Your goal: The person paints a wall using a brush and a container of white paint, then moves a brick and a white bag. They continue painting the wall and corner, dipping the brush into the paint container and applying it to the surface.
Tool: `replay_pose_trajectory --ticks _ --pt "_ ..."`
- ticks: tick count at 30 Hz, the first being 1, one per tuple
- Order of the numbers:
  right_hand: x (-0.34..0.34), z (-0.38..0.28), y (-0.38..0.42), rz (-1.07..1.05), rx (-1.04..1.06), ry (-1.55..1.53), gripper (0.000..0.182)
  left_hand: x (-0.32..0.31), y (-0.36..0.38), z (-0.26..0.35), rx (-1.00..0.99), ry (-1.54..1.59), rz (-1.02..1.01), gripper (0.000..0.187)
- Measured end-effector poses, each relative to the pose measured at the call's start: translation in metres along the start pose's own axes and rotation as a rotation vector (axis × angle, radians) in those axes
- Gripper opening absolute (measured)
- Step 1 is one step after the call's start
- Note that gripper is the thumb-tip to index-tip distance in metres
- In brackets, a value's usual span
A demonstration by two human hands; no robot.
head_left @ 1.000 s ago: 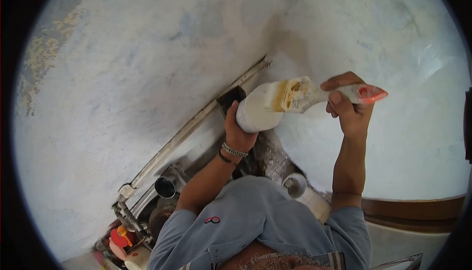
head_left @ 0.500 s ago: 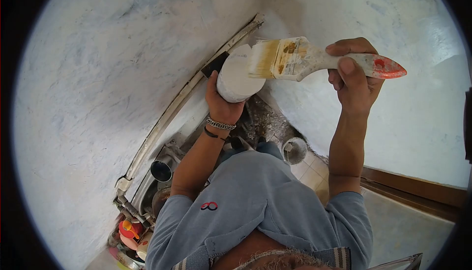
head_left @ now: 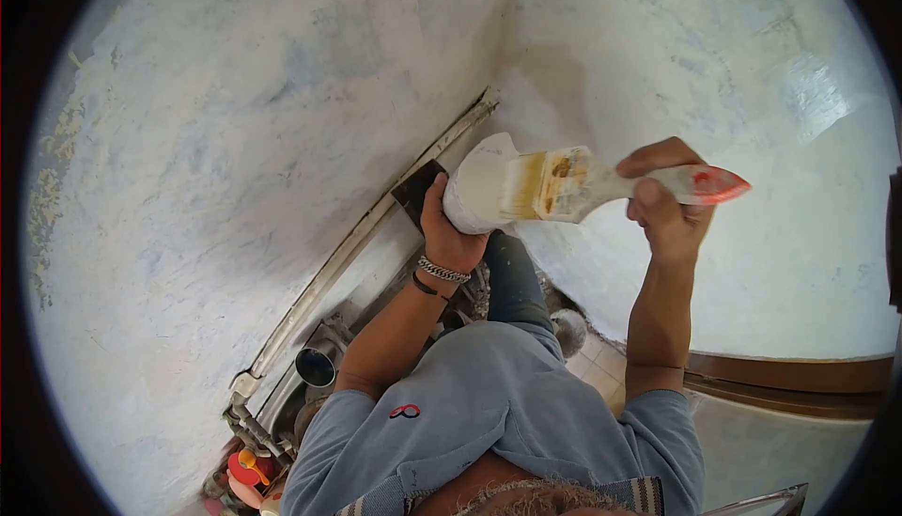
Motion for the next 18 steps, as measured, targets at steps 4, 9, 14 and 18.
replay_pose_trajectory --ticks 4,9,14,18 --pt "-0.014 0.011 -0.02 -0.115 -0.042 0.113 0.006 -0.008 0.0 -0.003 0.015 -0.02 -0.018 0.053" --pt "-0.026 0.027 -0.039 -0.2 0.022 0.22 0.005 -0.016 -0.007 -0.003 0.038 -0.041 -0.044 0.053" --pt "-0.007 0.021 -0.054 -0.152 -0.055 0.109 0.006 -0.029 -0.019 -0.002 0.03 -0.061 -0.07 0.055" --pt "0.015 -0.002 -0.073 -0.26 0.105 0.133 0.013 -0.055 -0.038 0.004 0.027 -0.081 -0.105 0.057"
Point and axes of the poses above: each hand's wrist, its own y-axis away from the middle knuckle, its own x-axis out of the back of the hand, z = x × y, the point moved 2 cm from there along -y, towards the middle knuckle, and after that the axes turned 9 degrees about -x, right-handed, at the moved point
